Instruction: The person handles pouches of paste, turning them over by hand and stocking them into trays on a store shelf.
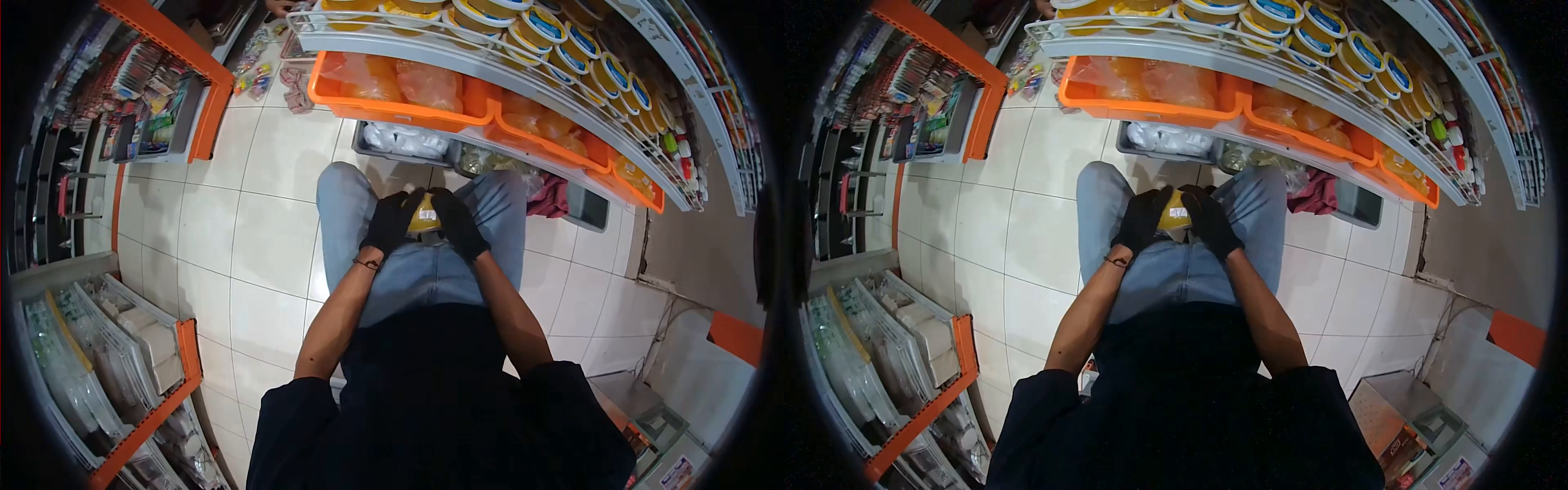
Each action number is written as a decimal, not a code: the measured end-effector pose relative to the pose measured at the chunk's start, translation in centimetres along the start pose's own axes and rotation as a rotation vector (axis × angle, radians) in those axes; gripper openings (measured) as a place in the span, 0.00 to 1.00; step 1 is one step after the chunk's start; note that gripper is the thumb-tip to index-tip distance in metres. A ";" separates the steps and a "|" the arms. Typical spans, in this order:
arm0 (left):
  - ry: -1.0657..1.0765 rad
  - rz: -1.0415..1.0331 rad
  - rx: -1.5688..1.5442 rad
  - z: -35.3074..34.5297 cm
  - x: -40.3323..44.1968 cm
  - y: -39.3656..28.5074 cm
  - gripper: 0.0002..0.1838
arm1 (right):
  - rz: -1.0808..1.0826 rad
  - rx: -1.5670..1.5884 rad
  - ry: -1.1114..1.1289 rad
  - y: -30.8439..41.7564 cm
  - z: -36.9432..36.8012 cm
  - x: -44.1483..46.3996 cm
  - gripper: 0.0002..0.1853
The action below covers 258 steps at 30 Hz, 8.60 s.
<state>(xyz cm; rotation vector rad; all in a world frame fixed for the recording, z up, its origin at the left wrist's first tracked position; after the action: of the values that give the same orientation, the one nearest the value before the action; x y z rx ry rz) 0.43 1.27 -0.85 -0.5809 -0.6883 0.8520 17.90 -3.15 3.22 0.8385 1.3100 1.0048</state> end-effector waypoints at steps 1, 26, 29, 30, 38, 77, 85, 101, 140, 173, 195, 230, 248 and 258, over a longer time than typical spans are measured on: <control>0.022 0.072 -0.109 0.4 0.2 -1.0 0.13 | 0.238 -0.066 -0.045 -2.1 0.2 0.6 0.23; -0.012 0.450 -0.402 0.5 1.0 -1.9 0.15 | 0.279 0.013 -0.055 -0.8 0.3 -0.3 0.21; -0.075 0.544 -0.463 -0.2 0.7 -1.0 0.20 | 0.380 -0.053 -0.079 -1.4 0.0 0.1 0.23; -0.088 0.539 -0.452 -0.3 0.6 -0.6 0.20 | 0.384 -0.041 -0.084 -1.6 -0.1 0.2 0.22; 0.084 0.461 -0.346 1.6 1.9 -4.3 0.16 | 0.591 -0.081 -0.187 -3.6 0.6 1.7 0.20; 0.055 0.269 -0.234 0.5 0.6 -0.3 0.16 | 0.507 -0.026 -0.152 -4.9 2.9 1.4 0.17; 0.074 0.359 -0.491 -0.4 -0.1 1.9 0.20 | 0.062 0.302 0.210 2.6 4.4 -3.6 0.29; 0.173 0.981 -1.069 -0.1 1.4 -1.1 0.34 | 0.479 0.307 -0.681 3.0 23.9 -6.0 0.23; 0.262 0.979 -1.012 -1.2 0.1 -0.1 0.26 | 0.053 -1.536 -0.231 5.1 38.9 9.5 0.25; 0.266 0.299 -0.188 -1.4 -1.4 1.4 0.17 | 0.324 -1.277 -0.751 5.7 39.9 12.9 0.25; 0.334 0.404 -0.256 -0.2 0.1 -0.1 0.17 | 0.334 -1.165 -0.818 5.4 38.9 10.9 0.24; 0.111 0.640 -0.824 2.0 0.7 -4.1 0.17 | 0.377 0.204 -0.089 -0.9 0.5 -0.4 0.35; 0.033 0.709 -0.831 1.4 1.1 -3.4 0.17 | 0.213 0.295 0.098 -1.6 0.8 -0.8 0.32; -0.034 0.528 -0.544 0.8 1.1 -2.5 0.16 | 0.446 0.021 -0.090 -0.9 -0.2 -0.5 0.27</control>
<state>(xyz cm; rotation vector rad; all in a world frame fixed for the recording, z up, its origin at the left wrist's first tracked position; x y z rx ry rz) 1.59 0.96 1.74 -1.2772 -0.8176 1.1693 17.83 -3.96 2.56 1.2111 1.0793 1.2829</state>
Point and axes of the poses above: each hand's wrist, its own x-axis towards the middle knuckle, its own z-axis out of the back of the hand, y = z × x, the point moved 1 cm from there along x, towards the middle knuckle, and after that the axes turned 5 degrees about z, right-handed, at the moved point
